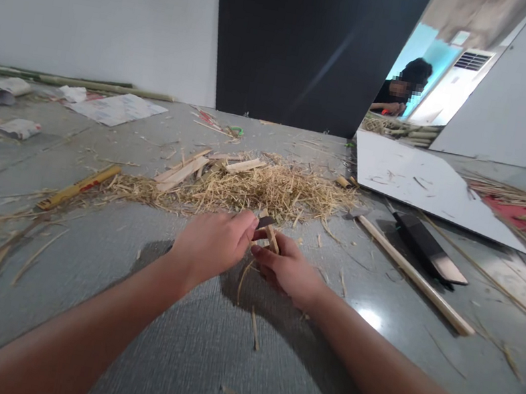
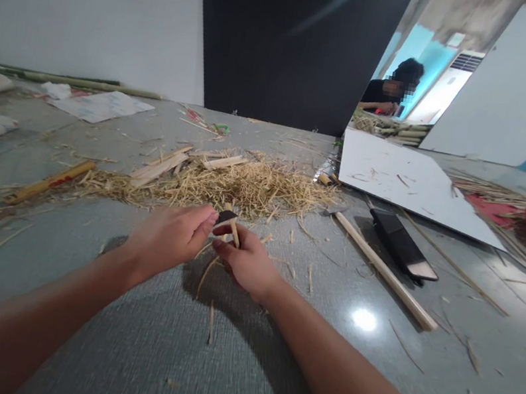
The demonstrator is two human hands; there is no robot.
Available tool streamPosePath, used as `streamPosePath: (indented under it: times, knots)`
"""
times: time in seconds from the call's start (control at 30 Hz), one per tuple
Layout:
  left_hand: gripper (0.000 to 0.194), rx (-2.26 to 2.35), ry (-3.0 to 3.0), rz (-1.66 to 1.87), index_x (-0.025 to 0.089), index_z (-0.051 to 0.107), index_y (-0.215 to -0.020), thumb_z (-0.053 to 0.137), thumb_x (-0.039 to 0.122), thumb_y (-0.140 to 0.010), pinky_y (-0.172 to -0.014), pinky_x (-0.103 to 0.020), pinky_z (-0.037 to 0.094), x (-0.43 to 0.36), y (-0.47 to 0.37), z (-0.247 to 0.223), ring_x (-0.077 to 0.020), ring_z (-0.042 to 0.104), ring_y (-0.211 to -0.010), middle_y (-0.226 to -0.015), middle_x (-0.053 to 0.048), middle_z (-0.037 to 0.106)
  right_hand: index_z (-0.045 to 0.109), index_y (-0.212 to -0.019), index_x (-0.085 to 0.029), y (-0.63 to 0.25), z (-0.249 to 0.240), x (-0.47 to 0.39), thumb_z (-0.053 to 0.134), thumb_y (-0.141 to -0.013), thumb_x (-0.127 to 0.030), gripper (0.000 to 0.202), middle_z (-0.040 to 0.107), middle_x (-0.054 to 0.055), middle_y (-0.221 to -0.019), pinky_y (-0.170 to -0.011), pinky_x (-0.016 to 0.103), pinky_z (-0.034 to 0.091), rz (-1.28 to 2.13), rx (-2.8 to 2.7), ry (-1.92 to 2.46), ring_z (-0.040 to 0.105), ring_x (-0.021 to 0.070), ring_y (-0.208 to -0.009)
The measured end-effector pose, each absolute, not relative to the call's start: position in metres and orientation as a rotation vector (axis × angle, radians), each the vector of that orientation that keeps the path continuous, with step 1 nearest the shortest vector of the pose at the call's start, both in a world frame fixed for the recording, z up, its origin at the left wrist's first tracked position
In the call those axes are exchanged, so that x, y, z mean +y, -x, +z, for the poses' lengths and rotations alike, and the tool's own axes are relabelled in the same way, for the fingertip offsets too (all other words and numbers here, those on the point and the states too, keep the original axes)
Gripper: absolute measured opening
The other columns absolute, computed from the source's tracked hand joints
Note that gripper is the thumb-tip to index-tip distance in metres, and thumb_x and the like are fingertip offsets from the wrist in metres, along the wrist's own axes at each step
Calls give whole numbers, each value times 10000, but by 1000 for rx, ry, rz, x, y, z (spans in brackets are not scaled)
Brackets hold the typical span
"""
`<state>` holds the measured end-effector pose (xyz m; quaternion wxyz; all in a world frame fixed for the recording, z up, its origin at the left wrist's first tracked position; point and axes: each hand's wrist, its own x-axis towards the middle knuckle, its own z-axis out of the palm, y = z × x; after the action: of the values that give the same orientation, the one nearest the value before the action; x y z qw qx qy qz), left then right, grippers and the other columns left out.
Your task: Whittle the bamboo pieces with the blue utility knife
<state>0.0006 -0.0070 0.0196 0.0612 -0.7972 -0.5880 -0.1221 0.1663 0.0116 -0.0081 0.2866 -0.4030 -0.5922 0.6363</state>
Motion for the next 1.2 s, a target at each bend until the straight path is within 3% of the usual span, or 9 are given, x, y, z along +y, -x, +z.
streamPosePath:
  times: [0.57,1.2]
  knots:
    - [345,-1769,2440,-348,215,546,-881,250,365,-974,-524,-301,210,-7,-1,19,-179,574,-594,-692,-26,641,550,-1015,-198,-166,-11,12,606,-806,-291,235,397,-85,-533,-400,224,233,1628,-1634,1076,317,79,-412]
    - [359,-1808,2487,-289,213,562,-938,233,354,-970,-552,-295,320,-9,-3,22,-199,594,-631,-735,-46,654,540,-1000,-195,-166,-12,12,624,-785,-261,240,412,-82,-545,-398,222,248,1586,-1641,1115,330,77,-416]
